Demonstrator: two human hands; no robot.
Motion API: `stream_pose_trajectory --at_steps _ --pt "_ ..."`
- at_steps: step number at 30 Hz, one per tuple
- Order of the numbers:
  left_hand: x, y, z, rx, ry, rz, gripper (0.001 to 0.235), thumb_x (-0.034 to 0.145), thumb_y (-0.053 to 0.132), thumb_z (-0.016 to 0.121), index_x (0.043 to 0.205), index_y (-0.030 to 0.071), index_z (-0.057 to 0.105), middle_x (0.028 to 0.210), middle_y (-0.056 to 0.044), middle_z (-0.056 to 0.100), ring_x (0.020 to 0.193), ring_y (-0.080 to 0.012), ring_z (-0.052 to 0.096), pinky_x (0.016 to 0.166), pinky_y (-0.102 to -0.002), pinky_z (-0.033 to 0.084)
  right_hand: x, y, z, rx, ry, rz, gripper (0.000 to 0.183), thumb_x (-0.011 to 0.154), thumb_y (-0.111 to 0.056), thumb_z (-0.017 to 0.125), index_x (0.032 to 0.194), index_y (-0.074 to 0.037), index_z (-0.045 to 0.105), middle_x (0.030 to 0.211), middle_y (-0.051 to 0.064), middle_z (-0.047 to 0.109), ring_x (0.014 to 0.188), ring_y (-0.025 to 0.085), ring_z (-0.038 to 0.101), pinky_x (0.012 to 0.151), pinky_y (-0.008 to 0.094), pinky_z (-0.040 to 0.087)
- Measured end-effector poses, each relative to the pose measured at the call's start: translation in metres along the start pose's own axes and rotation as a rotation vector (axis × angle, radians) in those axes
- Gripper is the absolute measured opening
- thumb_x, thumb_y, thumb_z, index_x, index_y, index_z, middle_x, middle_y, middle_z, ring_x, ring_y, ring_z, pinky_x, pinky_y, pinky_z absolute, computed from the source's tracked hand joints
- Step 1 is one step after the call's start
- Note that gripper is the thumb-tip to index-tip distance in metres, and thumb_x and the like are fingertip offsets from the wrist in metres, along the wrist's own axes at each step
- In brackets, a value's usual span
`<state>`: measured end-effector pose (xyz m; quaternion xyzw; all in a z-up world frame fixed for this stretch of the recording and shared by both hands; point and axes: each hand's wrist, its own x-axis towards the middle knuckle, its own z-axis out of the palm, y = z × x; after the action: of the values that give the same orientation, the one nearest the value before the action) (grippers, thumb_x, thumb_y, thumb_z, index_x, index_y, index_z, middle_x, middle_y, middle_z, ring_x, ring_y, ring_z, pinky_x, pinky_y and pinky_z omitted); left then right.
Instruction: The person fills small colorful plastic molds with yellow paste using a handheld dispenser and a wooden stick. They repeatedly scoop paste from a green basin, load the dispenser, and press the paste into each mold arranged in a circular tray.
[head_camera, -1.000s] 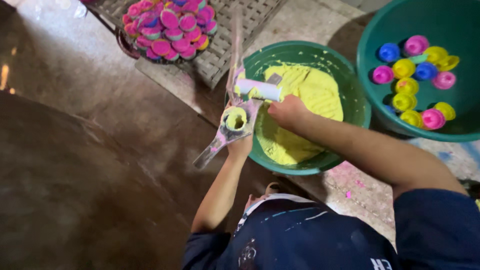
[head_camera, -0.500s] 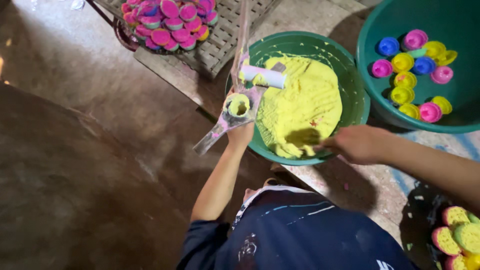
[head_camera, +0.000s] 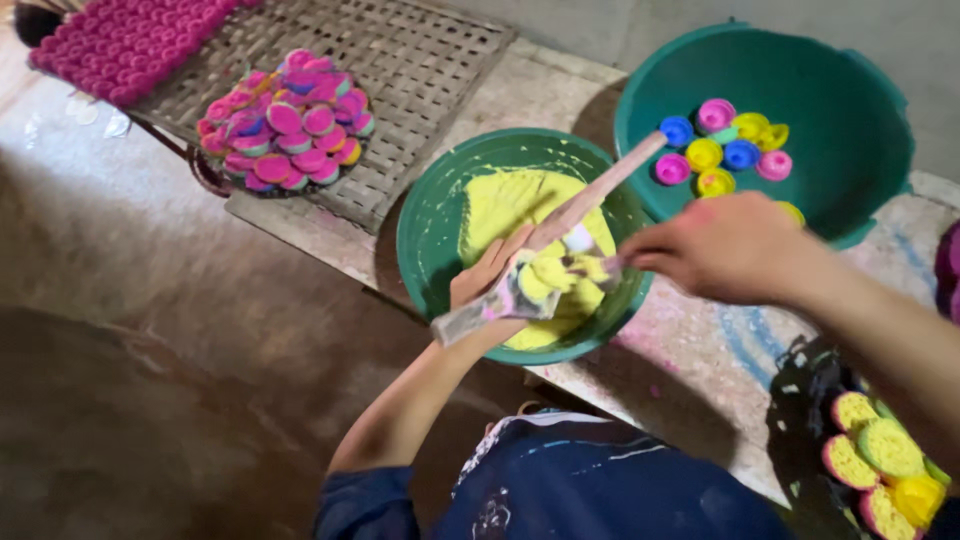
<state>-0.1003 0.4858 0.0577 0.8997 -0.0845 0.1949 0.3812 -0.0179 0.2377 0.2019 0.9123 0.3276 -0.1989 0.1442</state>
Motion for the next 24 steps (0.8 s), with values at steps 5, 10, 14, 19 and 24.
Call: stream_pose_trajectory --at_steps 5,10,14,19,24 --pt "-0.004 -0.005 0.025 0.071 -0.112 0.157 0.072 0.075 0.027 0.08 0.142 0.014 0.056 0.144 -0.013 0.061 0.124 -0.0306 0.063 0.106 -0.038 0.051 -0.007 -0.068 0.028 -0.641 0.603 -0.339 0.018 0.095 -0.02 0.059 0.108 -0.01 0.067 0.075 0.001 0.062 0.06 0.019 0.065 0.051 0.033 0.048" --pt "-0.013 -0.018 0.016 0.116 -0.329 -0.268 0.049 0.092 0.041 0.076 0.133 0.019 0.061 0.126 -0.007 0.068 0.118 -0.0266 0.066 0.099 -0.039 0.052 -0.039 -0.055 0.04 -0.387 0.748 -0.316 0.027 0.089 -0.023 0.057 0.11 -0.01 0.068 0.077 0.001 0.06 0.062 0.017 0.063 0.051 0.032 0.047" --pt "-0.006 -0.023 0.003 -0.001 0.145 -0.144 0.041 0.092 0.033 0.074 0.13 0.018 0.065 0.127 -0.007 0.069 0.12 -0.0268 0.068 0.102 -0.038 0.055 -0.046 -0.045 0.035 0.182 0.636 -0.092 0.043 0.088 -0.011 0.06 0.129 -0.02 0.068 0.083 0.006 0.066 0.073 0.025 0.069 0.061 0.039 0.053" --pt "0.006 -0.019 0.01 0.205 0.246 -0.137 0.07 0.088 0.027 0.072 0.149 0.003 0.049 0.152 -0.015 0.051 0.132 -0.0356 0.056 0.093 -0.045 0.053 0.0 -0.076 0.078 0.834 0.732 -0.2 0.055 0.089 -0.002 0.061 0.143 -0.009 0.058 0.114 0.02 0.072 0.097 0.035 0.072 0.084 0.04 0.057" --pt "0.018 -0.031 0.003 0.377 0.211 -0.155 0.056 0.083 0.034 0.078 0.133 0.013 0.064 0.164 -0.013 0.036 0.131 -0.0432 0.053 0.097 -0.048 0.054 0.024 -0.069 0.129 0.992 0.517 -0.195 0.044 0.095 -0.013 0.066 0.138 -0.009 0.06 0.125 0.02 0.072 0.106 0.027 0.076 0.093 0.038 0.057"
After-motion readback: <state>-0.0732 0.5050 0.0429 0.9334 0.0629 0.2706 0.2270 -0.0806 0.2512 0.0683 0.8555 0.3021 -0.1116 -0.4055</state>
